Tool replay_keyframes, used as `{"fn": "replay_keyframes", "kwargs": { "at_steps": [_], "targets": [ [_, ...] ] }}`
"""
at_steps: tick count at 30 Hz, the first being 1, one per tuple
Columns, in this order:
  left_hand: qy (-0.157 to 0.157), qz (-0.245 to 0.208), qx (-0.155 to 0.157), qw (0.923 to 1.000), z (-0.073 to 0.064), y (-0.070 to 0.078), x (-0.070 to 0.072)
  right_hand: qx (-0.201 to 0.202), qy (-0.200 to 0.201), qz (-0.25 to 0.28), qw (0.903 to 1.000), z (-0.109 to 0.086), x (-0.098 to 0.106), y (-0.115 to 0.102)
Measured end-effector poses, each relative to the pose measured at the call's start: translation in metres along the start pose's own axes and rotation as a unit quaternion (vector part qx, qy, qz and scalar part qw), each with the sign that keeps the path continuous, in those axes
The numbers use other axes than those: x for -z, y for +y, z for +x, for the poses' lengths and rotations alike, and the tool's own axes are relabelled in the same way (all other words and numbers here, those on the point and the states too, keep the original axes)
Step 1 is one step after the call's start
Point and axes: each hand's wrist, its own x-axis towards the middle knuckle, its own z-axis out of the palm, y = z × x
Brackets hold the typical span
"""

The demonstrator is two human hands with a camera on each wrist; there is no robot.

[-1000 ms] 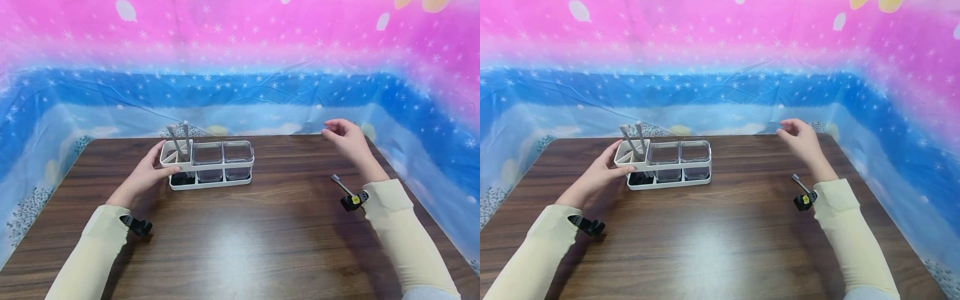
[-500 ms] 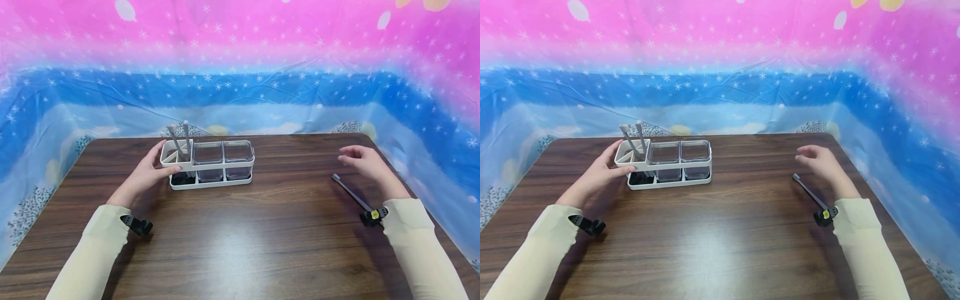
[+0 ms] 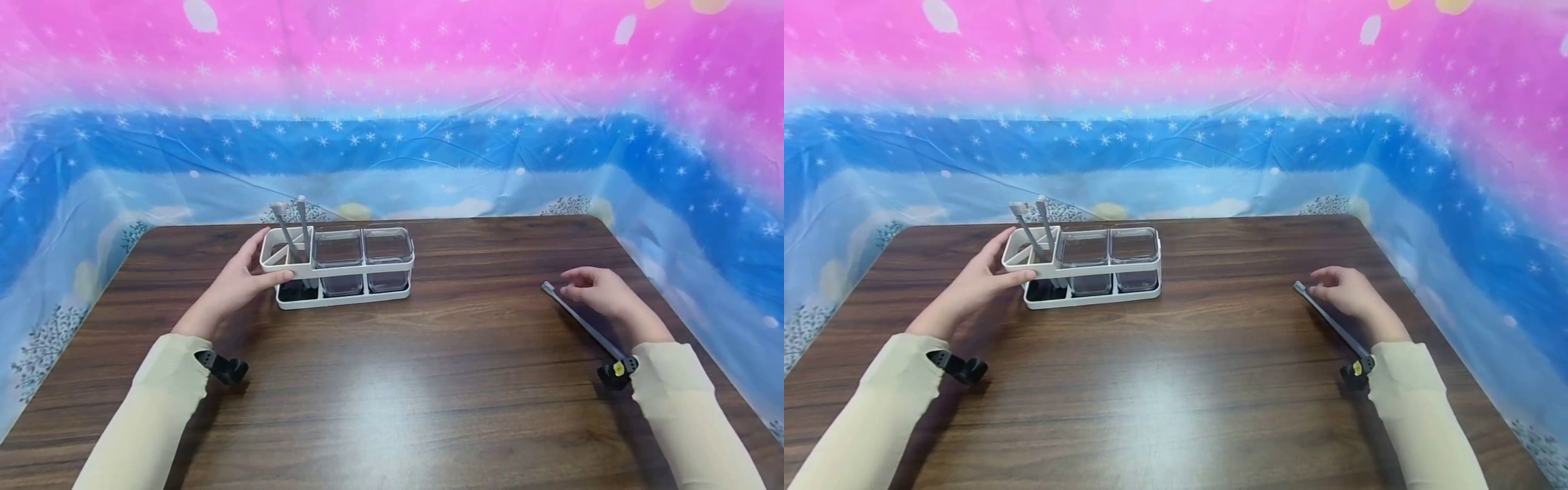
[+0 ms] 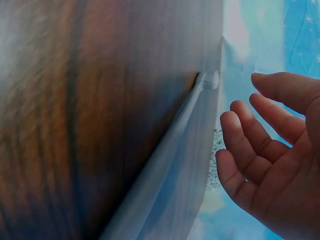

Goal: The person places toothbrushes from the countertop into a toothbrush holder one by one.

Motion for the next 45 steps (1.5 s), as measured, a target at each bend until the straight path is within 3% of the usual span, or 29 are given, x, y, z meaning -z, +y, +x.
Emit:
{"fn": "replay_keyframes", "kwargs": {
  "at_steps": [7,16,24,45],
  "targets": [
    [-0.001,0.003,-0.004,1.0000,0.000,0.000,0.001,0.012,-0.007,-0.065,0.9978,0.002,-0.001,0.011],
    [-0.002,-0.005,0.003,1.0000,0.000,0.000,-0.001,-0.002,-0.036,-0.074,0.9966,0.005,-0.006,0.022],
    [-0.001,-0.014,0.006,0.9999,0.000,0.000,-0.002,0.013,-0.039,-0.073,0.9965,0.008,-0.009,0.025],
    [-0.002,-0.001,0.004,1.0000,0.002,-0.004,-0.001,0.025,-0.026,-0.072,0.9967,0.010,-0.007,0.014]
  ]
}}
